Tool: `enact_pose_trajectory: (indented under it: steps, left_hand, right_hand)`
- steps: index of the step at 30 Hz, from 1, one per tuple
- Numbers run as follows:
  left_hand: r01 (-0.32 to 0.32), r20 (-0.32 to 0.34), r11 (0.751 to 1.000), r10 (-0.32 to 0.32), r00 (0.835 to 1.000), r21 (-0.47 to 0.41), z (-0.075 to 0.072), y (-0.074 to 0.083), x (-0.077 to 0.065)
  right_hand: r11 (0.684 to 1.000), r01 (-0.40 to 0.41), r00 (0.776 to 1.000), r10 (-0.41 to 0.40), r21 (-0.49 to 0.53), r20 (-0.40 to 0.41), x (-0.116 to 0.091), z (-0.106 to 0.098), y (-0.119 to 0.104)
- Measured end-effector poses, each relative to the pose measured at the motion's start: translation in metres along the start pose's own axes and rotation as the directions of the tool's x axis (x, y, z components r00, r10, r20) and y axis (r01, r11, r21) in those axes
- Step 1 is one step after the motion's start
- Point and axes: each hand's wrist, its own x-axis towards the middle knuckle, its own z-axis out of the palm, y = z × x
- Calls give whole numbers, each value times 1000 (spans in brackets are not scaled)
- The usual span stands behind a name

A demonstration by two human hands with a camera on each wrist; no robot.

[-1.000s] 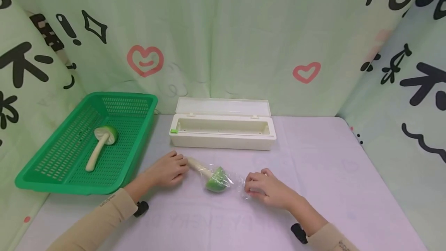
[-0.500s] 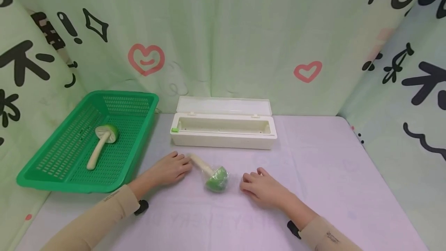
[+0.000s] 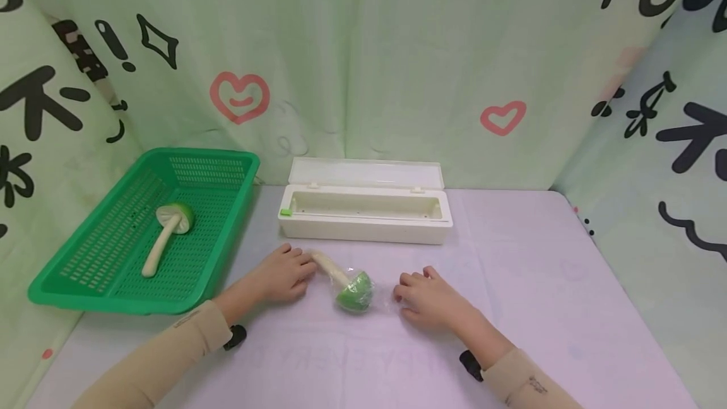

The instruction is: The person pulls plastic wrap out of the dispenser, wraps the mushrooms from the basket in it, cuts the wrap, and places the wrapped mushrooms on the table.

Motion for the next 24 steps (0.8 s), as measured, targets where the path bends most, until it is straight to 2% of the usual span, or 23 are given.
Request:
enact_pose_trajectory:
  steps: [2,5,7,10,13,16,20,24]
  left_hand:
    - [3,-88,1000,-3,996,3,-2,-2,1]
    - [-14,-191,1000,19,981,26,-4,-4,5]
    - [-51,-194,998,56,979,28,-5,-2,9]
    - [-124,-142,992,123,982,0,-7,3,15]
    - [-144,-65,989,142,988,-24,-5,9,21]
    - [-135,-35,991,134,990,-19,-3,14,28]
    - [-122,-54,992,123,991,12,0,19,35]
    - [-96,-76,994,99,992,43,1,25,42]
  right_hand:
    - [997,-39,999,38,59,1,-1,-9,2]
    - [988,-56,996,65,144,-55,0,-21,3]
    - [980,-36,992,59,197,-109,4,-26,1]
    - [975,-15,981,58,221,-187,11,-27,-5]
    - [986,-38,966,79,164,-248,20,-21,-11]
    - [995,-71,956,90,75,-281,26,-14,-16]
    - [995,-85,958,70,-43,-280,32,-9,-22]
    - [981,-116,960,70,-157,-270,36,-5,-25]
